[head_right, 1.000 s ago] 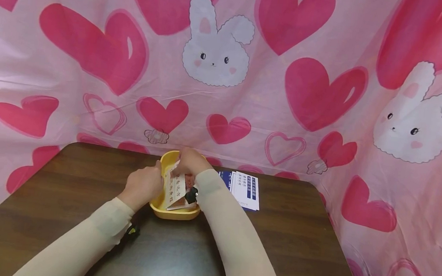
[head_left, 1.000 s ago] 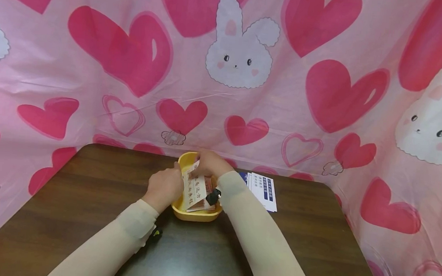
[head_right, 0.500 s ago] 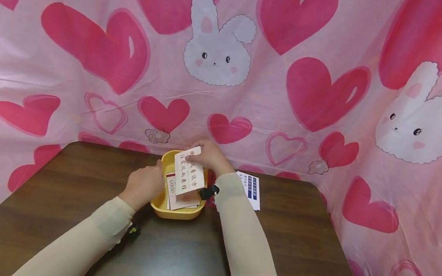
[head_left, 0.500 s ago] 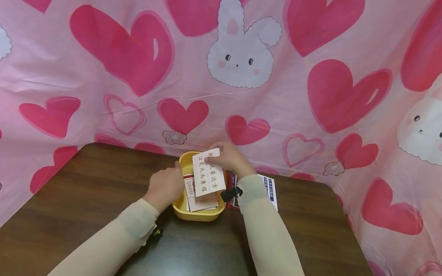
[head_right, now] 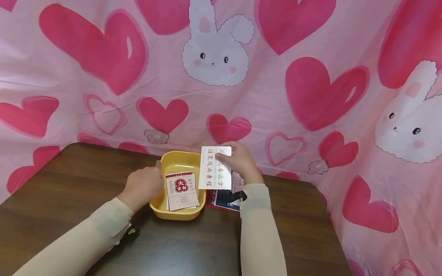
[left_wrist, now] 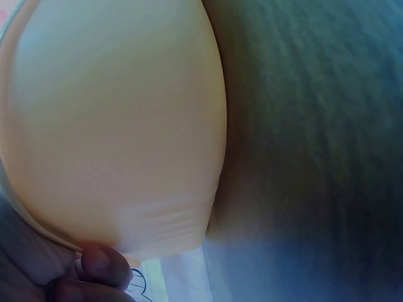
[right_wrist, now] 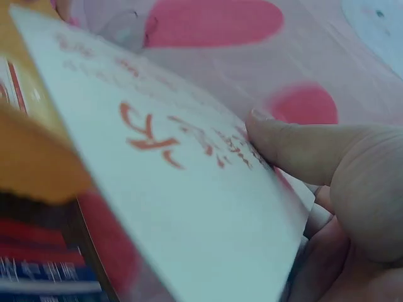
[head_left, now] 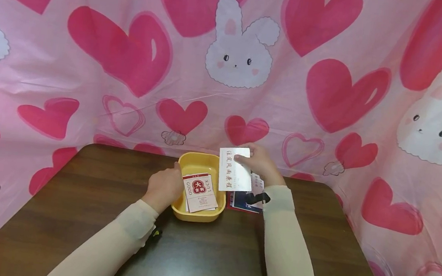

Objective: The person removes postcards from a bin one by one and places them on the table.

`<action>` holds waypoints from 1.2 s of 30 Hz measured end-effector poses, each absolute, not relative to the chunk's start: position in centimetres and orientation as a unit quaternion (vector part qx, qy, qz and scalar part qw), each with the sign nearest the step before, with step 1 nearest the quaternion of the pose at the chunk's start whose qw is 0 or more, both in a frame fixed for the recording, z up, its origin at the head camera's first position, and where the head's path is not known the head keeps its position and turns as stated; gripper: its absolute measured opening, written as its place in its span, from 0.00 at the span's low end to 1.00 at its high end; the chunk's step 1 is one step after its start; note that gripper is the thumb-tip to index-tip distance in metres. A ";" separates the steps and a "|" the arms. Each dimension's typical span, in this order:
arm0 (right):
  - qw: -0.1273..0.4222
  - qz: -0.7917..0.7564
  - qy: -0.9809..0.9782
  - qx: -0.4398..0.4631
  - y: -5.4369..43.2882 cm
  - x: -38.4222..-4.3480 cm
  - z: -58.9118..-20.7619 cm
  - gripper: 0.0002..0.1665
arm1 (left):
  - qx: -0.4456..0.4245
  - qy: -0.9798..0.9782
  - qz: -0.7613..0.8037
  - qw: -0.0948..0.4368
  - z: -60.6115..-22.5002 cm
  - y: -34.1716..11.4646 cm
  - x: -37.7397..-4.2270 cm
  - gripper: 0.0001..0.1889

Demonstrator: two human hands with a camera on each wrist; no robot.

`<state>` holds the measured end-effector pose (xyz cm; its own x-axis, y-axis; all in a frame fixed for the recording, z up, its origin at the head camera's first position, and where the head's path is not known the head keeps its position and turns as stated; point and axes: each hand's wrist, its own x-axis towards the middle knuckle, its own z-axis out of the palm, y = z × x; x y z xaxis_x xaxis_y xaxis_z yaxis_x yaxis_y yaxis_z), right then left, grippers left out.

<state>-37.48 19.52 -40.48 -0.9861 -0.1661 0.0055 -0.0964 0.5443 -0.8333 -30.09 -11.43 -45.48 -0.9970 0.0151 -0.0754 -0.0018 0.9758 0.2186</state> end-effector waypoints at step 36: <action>0.077 -0.463 0.882 0.054 33.4 -35.8 -45.0 0.27 | 0.005 0.993 0.104 0.053 -45.6 -11.3 -30.3 0.39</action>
